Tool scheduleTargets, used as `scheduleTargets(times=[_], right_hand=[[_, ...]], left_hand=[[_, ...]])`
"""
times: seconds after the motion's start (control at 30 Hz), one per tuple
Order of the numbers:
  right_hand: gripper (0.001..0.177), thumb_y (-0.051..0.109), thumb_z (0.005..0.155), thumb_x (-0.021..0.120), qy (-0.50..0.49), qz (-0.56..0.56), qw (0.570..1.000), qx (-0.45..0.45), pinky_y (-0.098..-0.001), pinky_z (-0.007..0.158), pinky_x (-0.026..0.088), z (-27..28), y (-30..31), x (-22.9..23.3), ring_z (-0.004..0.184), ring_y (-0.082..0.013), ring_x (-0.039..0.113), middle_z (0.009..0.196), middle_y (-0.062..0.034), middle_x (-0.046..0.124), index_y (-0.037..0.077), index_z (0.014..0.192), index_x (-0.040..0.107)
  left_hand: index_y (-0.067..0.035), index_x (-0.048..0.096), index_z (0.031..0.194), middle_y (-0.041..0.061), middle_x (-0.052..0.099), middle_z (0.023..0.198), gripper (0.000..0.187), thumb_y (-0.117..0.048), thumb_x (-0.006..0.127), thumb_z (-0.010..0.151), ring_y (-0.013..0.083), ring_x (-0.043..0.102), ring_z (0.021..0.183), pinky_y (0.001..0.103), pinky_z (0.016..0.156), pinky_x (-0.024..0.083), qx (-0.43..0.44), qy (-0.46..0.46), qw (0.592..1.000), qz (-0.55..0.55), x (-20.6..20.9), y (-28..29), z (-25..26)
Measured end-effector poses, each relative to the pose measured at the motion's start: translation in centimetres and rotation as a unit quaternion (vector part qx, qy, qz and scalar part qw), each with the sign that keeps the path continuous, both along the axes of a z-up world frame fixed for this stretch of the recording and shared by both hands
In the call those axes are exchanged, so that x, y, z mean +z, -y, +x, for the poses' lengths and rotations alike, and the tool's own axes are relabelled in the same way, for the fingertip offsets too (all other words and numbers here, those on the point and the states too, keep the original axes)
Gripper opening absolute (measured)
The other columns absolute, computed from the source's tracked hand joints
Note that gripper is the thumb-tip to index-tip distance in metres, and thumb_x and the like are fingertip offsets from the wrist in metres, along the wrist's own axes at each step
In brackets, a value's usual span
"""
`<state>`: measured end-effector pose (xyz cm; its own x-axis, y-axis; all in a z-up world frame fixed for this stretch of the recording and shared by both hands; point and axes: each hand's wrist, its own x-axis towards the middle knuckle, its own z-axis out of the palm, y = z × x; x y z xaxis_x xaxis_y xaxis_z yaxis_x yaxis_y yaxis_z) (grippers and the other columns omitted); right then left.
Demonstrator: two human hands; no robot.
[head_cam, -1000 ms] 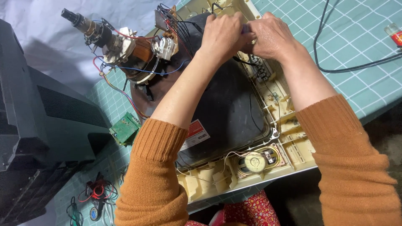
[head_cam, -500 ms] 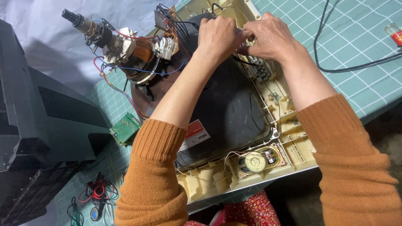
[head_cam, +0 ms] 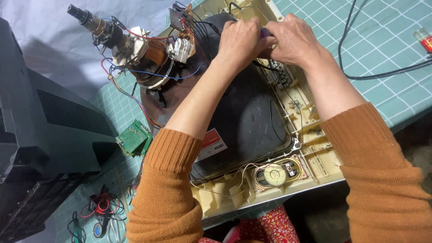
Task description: Repairing an old CRT television by probing and soldering internal components on the circuit board.
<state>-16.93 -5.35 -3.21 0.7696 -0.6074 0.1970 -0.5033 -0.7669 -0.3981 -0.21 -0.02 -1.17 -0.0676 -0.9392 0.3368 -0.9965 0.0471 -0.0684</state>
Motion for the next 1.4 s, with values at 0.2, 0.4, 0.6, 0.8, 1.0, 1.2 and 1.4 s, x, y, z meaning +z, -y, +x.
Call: scheduleTargets(times=[0.2, 0.4, 0.6, 0.8, 1.0, 1.2, 1.4], right_hand=[[0.014, 0.020, 0.092, 0.061, 0.034, -0.077, 0.996, -0.011, -0.0496, 0.083, 0.038, 0.1, 0.5, -1.0, 0.080, -0.0344, 0.056, 0.073, -0.0044, 0.060, 0.013, 0.082, 0.053], [0.034, 0.006, 0.090, 0.068, 0.072, -0.051, 0.996, 0.005, -0.0539, 0.089, 0.041, -0.2, -0.5, 0.8, 0.090, -0.0372, 0.062, 0.095, -0.0134, 0.067, 0.004, 0.122, 0.058], [0.055, 0.002, 0.083, 0.060, 0.110, -0.104, 0.988, 0.028, -0.0512, 0.081, 0.039, -0.5, -1.1, 1.2, 0.078, -0.0445, 0.063, 0.089, -0.0172, 0.068, 0.005, 0.136, 0.048], [0.031, 0.006, 0.096, 0.063, 0.127, -0.159, 0.978, 0.041, -0.0496, 0.073, 0.039, -0.2, -0.7, 0.4, 0.085, -0.0411, 0.066, 0.098, -0.0108, 0.072, 0.007, 0.127, 0.056], [0.054, 0.000, 0.089, 0.071, 0.158, -0.082, 0.982, 0.062, -0.0604, 0.091, 0.047, -0.5, -1.5, 1.9, 0.095, -0.0425, 0.065, 0.103, -0.0203, 0.068, 0.003, 0.140, 0.052], [0.050, 0.004, 0.096, 0.065, 0.122, -0.010, 0.991, 0.049, -0.0524, 0.073, 0.055, -0.4, -1.8, 2.0, 0.094, -0.0411, 0.061, 0.103, -0.0237, 0.062, 0.009, 0.142, 0.047], [0.047, 0.022, 0.102, 0.073, 0.130, -0.116, 0.983, 0.057, -0.0414, 0.057, 0.063, 0.2, -0.9, 0.5, 0.090, -0.0385, 0.068, 0.106, -0.0214, 0.066, 0.004, 0.139, 0.049]], left_hand=[[-0.010, 0.053, 0.089, 0.012, 0.074, 0.076, 0.063, -0.073, 0.057, 0.089, 0.0409, 0.069, 0.070, 0.052, 0.080, 0.047, -0.001, -0.049, 0.999, 0.006, 0.2, -0.8, 0.1], [-0.008, 0.051, 0.102, 0.015, 0.075, 0.083, 0.062, -0.070, 0.049, 0.094, 0.0453, 0.071, 0.074, 0.055, 0.078, 0.048, -0.021, -0.083, 0.996, 0.012, -0.6, -1.1, -0.5], [-0.005, 0.055, 0.115, 0.014, 0.076, 0.089, 0.053, -0.055, 0.059, 0.097, 0.0423, 0.071, 0.083, 0.055, 0.079, 0.049, -0.001, -0.070, 0.997, 0.012, -1.0, -0.7, -0.7], [-0.007, 0.063, 0.106, 0.015, 0.077, 0.094, 0.043, -0.048, 0.055, 0.096, 0.0411, 0.073, 0.087, 0.055, 0.077, 0.051, 0.084, -0.131, 0.984, 0.085, 1.3, -1.7, -2.1], [-0.017, 0.033, 0.147, 0.022, 0.070, 0.114, 0.048, -0.033, 0.051, 0.105, 0.0482, 0.068, 0.099, 0.060, 0.077, 0.051, 0.032, -0.142, 0.987, 0.072, 2.3, -4.8, -2.3], [-0.007, 0.053, 0.124, 0.009, 0.065, 0.091, 0.035, -0.009, 0.059, 0.090, 0.0321, 0.064, 0.079, 0.047, 0.073, 0.051, -0.014, 0.100, 0.993, -0.056, 1.0, -8.0, -2.3], [-0.012, 0.063, 0.109, 0.005, 0.057, 0.091, 0.023, -0.028, 0.069, 0.092, 0.0279, 0.058, 0.089, 0.047, 0.099, 0.049, -0.123, 0.139, 0.979, -0.087, 4.4, -16.8, -5.8]])
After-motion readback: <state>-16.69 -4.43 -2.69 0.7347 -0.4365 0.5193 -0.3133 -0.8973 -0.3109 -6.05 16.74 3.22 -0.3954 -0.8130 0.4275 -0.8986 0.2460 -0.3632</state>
